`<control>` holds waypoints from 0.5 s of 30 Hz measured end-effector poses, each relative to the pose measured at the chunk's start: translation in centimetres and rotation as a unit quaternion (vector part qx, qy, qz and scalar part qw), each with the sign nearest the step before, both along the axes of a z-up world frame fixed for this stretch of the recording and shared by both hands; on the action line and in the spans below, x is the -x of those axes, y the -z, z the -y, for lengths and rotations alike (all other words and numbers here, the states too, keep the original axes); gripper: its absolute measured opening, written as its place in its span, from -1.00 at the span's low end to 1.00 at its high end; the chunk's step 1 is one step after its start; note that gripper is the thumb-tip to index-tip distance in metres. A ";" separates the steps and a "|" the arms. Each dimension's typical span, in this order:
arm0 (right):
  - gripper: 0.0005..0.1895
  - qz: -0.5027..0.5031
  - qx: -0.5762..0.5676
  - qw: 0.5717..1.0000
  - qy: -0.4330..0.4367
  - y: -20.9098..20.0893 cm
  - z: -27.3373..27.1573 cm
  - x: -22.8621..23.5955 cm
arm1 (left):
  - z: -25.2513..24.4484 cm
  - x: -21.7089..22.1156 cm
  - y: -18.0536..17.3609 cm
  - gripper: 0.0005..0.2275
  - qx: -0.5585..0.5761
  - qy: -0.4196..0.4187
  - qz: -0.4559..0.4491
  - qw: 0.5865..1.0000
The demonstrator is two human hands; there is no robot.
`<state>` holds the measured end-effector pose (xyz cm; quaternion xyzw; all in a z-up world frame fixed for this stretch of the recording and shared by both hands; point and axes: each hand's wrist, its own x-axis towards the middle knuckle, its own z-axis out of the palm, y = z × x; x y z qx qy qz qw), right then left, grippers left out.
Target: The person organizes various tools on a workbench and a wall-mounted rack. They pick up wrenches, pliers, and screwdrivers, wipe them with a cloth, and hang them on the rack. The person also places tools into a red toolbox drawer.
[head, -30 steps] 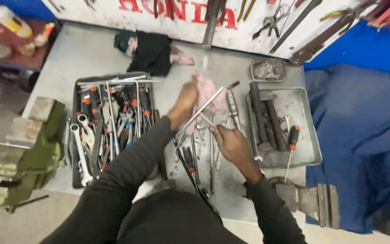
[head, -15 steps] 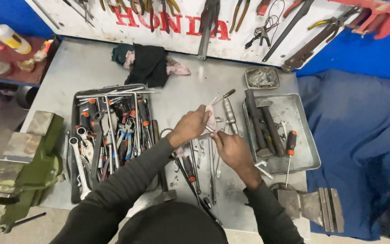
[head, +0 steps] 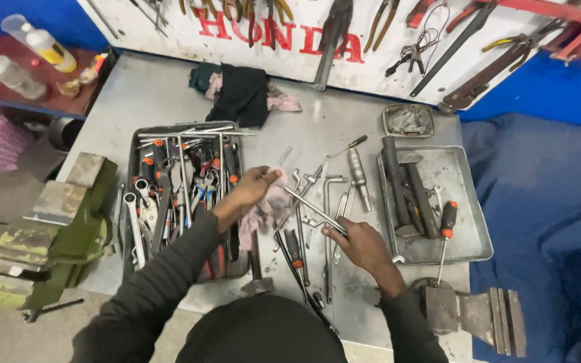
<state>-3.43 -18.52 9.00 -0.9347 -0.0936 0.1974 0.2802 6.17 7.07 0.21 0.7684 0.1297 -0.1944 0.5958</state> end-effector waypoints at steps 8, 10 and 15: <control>-0.52 0.024 -0.112 0.992 0.047 7.7 0.0 2.4 | -1.3 1.0 -1.3 -0.55 0.334 -0.105 -0.157 0.923; -0.49 0.033 -0.132 0.989 0.062 8.7 -0.8 2.1 | 1.0 2.3 -3.1 -0.57 0.457 -0.109 -0.163 0.867; -0.48 0.034 -0.151 0.980 0.126 7.3 -3.8 3.2 | 4.8 4.2 -2.4 -0.65 0.136 -0.088 0.222 0.962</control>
